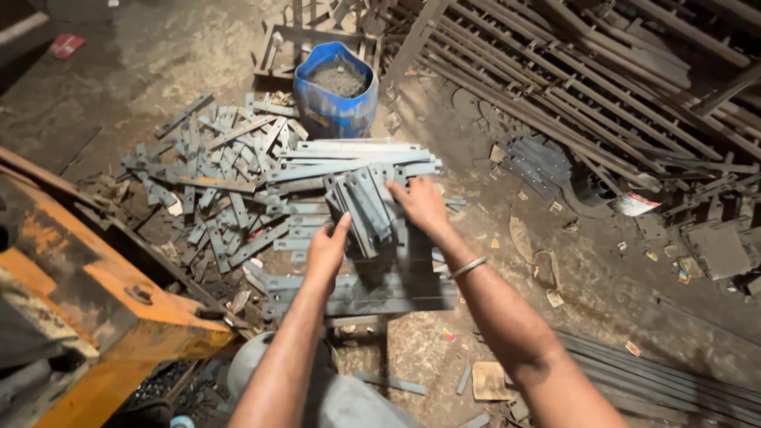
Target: Bending and organizing metal plates using an industrial press machine.
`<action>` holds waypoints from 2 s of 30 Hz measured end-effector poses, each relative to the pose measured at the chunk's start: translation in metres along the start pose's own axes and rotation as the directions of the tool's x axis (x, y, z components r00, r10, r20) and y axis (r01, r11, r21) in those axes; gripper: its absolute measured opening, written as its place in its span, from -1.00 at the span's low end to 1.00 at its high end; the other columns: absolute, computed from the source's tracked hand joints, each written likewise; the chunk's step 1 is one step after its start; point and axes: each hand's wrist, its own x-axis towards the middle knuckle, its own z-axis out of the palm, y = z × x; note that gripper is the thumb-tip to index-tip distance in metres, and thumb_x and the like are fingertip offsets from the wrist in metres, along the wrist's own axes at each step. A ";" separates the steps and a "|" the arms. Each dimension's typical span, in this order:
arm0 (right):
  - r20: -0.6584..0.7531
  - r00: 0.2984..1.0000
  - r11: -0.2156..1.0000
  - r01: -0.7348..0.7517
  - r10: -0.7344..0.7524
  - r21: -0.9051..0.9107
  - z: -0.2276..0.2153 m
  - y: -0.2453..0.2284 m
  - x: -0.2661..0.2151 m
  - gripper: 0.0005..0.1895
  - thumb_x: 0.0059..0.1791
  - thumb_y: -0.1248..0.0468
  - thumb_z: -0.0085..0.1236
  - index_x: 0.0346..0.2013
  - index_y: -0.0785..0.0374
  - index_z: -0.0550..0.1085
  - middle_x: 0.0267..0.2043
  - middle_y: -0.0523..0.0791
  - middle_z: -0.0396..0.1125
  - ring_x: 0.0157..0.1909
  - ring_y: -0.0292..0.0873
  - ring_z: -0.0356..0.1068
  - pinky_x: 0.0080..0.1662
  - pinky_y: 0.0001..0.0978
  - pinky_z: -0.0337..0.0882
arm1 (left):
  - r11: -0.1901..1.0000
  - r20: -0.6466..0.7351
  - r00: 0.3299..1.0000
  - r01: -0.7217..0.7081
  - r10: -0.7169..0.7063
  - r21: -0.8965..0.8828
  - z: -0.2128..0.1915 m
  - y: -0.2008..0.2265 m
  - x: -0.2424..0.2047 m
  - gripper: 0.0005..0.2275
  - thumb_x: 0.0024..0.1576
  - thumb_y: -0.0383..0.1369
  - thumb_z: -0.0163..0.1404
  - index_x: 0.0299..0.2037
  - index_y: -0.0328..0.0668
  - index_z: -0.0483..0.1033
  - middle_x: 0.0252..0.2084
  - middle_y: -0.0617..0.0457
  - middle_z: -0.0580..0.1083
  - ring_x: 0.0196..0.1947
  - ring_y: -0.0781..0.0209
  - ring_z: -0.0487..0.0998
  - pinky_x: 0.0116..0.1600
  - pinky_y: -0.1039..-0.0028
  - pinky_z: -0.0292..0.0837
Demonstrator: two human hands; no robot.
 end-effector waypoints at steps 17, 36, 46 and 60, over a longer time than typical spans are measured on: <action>0.170 0.862 0.813 -0.508 0.478 0.284 0.031 -0.056 -0.013 0.05 -0.26 -0.34 0.36 0.13 0.49 0.35 0.10 0.23 0.41 0.16 0.19 0.43 0.15 -0.06 0.40 | 0.940 -0.050 0.976 0.217 -0.211 0.265 0.023 -0.017 0.074 -0.04 -0.12 0.40 0.07 0.02 -0.61 0.54 0.01 -0.43 0.56 0.09 -0.18 0.61 0.15 0.16 0.47; 0.530 0.835 0.235 -0.550 0.145 0.802 0.017 -0.072 -0.050 -0.64 -0.12 0.13 0.33 -0.21 0.38 0.59 -0.35 -0.15 0.50 -0.40 -0.33 0.45 -0.32 -0.41 0.44 | 0.925 0.114 0.937 0.345 -0.329 -0.161 0.014 -0.013 0.066 -0.25 -0.06 0.19 0.24 -0.13 -0.62 0.61 -0.24 -0.15 0.61 -0.34 0.16 0.58 -0.25 0.34 0.49; 0.454 0.861 0.421 -0.507 0.227 0.752 0.020 -0.083 -0.059 -0.38 -0.14 0.23 0.43 0.05 0.37 0.26 -0.08 0.00 0.40 -0.12 -0.20 0.42 -0.13 -0.30 0.49 | 0.866 0.190 0.930 0.363 -0.315 -0.343 0.008 -0.019 0.050 -0.23 -0.13 0.25 0.18 -0.01 -0.43 0.58 -0.14 -0.10 0.60 -0.23 0.15 0.61 -0.14 0.33 0.53; 0.566 0.823 -0.352 -0.545 -0.052 0.761 0.002 -0.044 -0.133 -0.44 0.12 0.03 0.27 0.24 0.37 0.41 0.01 -0.01 0.44 -0.08 -0.11 0.45 -0.16 -0.29 0.43 | 0.816 0.210 0.958 0.040 -0.195 0.577 0.044 0.087 -0.027 0.02 0.10 0.29 -0.27 0.53 -0.46 -0.31 0.11 -0.62 0.47 0.16 -0.46 0.51 0.26 0.05 0.39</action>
